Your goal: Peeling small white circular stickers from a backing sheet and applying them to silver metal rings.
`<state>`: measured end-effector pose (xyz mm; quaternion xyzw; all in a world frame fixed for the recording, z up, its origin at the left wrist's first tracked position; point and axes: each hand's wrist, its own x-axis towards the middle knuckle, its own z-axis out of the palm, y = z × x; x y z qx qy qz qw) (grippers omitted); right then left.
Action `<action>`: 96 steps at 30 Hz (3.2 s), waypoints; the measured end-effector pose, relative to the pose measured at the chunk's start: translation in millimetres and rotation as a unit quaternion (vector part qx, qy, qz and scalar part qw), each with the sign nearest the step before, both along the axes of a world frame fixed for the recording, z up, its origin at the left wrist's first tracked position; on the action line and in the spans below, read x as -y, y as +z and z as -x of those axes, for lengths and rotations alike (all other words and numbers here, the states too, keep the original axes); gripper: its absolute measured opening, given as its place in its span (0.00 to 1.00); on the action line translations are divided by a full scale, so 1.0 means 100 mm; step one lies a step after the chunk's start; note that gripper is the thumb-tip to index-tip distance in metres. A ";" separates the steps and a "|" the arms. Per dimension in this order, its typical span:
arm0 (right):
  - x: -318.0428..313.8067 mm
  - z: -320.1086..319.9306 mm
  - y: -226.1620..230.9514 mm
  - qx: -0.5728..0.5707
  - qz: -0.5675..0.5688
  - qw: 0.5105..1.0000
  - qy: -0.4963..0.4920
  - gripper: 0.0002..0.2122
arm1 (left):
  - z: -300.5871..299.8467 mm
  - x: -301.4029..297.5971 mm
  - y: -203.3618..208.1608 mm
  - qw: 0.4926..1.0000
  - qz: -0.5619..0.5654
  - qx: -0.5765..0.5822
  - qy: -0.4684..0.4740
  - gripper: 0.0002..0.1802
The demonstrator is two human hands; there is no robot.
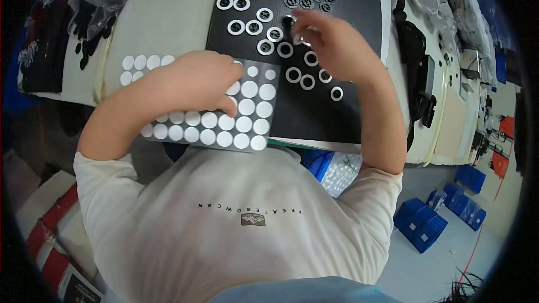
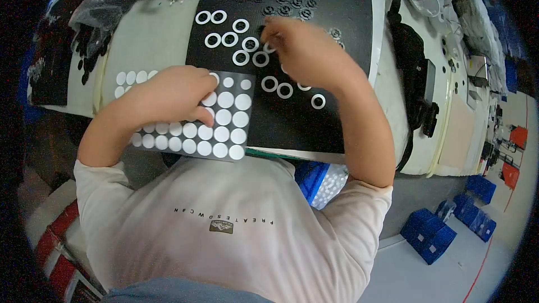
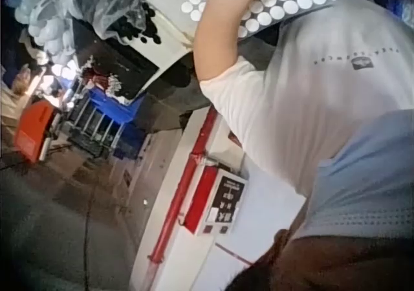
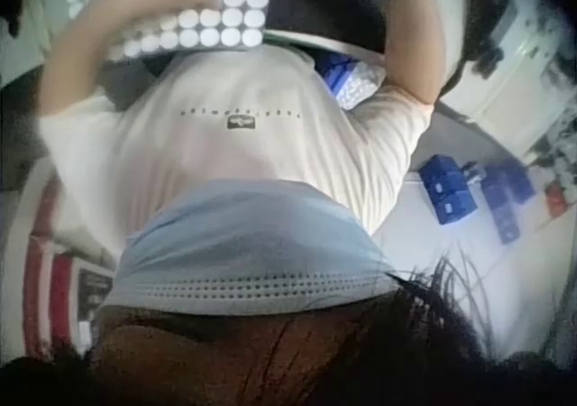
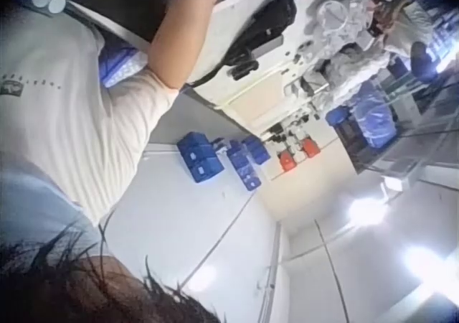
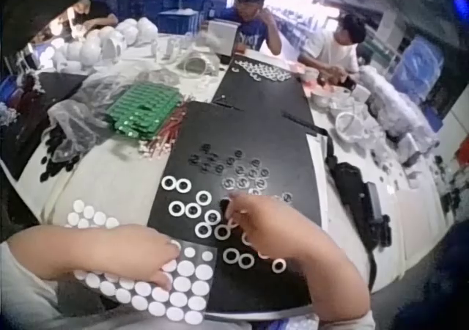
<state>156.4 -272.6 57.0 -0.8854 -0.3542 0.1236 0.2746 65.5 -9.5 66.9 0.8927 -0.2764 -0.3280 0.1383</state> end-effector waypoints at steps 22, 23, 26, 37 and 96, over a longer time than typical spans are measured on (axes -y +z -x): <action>-0.14 -0.32 -0.30 -0.109 -0.061 0.975 -0.184 0.08 | -0.51 0.28 -0.64 0.857 0.219 0.465 0.031 0.14; -0.14 -0.33 -0.33 -0.105 -0.063 0.975 -0.187 0.08 | -0.51 0.29 -0.64 0.861 0.216 0.460 0.035 0.16; -0.12 -0.36 -0.43 -0.067 -0.075 0.978 -0.181 0.11 | -0.49 0.32 -0.66 0.867 0.211 0.450 0.041 0.18; -0.23 -0.28 -0.39 -0.007 -0.012 0.976 -0.217 0.12 | -0.53 0.31 -0.74 0.872 0.189 0.451 0.037 0.21; 1.03 0.36 0.38 -0.075 -0.293 0.940 -0.157 0.16 | -0.38 0.47 -0.56 0.823 0.176 0.532 -0.094 0.08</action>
